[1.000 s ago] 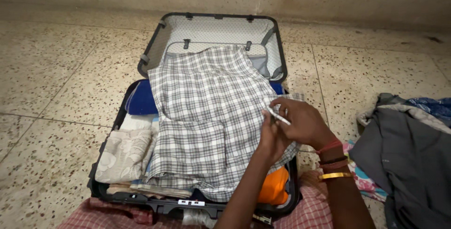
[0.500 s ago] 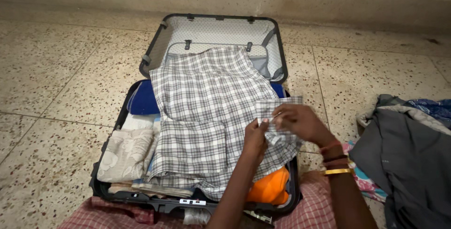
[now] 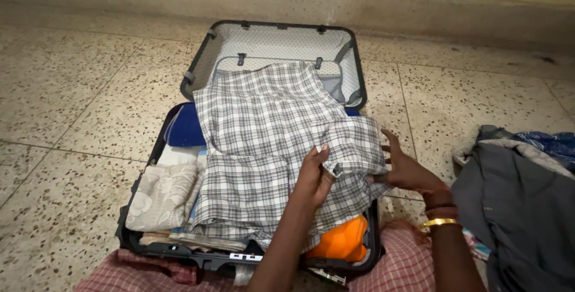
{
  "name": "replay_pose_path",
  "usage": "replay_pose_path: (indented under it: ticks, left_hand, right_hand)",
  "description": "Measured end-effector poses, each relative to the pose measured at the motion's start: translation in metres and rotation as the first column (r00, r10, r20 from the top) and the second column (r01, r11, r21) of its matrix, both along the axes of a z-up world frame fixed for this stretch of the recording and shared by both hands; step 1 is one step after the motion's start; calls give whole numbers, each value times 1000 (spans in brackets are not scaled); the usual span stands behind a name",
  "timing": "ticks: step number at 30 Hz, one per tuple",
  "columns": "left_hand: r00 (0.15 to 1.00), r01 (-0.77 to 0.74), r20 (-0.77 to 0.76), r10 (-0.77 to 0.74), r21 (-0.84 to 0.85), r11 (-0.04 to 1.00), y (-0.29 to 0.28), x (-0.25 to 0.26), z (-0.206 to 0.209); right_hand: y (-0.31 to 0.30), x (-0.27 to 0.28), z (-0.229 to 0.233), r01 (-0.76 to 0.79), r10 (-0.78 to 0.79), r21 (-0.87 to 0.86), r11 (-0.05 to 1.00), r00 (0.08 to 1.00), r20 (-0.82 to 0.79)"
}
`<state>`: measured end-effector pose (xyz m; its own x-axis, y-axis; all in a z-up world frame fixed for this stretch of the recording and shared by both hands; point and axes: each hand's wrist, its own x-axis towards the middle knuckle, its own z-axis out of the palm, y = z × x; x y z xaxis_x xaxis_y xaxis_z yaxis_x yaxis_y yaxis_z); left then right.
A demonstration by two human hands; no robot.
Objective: The person folds a checkered shirt and places it into an open suitcase on the floor, arranging it neatly with other items.
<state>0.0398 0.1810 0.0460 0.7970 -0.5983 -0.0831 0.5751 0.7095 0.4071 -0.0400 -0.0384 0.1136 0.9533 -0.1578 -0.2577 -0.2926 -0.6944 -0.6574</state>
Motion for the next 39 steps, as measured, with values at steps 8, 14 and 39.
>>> replay_pose_path:
  ticks: [8,14,39]
  left_hand:
    - [992,-88,-63,106,239,967,48,-18,-21]
    - [985,-131,-74,157,272,953,69,-14,-21]
    - [993,-114,-53,107,-176,978,35,7,-13]
  right_hand:
    - [7,6,-6,-13,24,-81,997,990,136]
    - [34,7,-3,-144,189,-189,971,950,248]
    - [116,-5,-23,383,-110,-344,857,788,605]
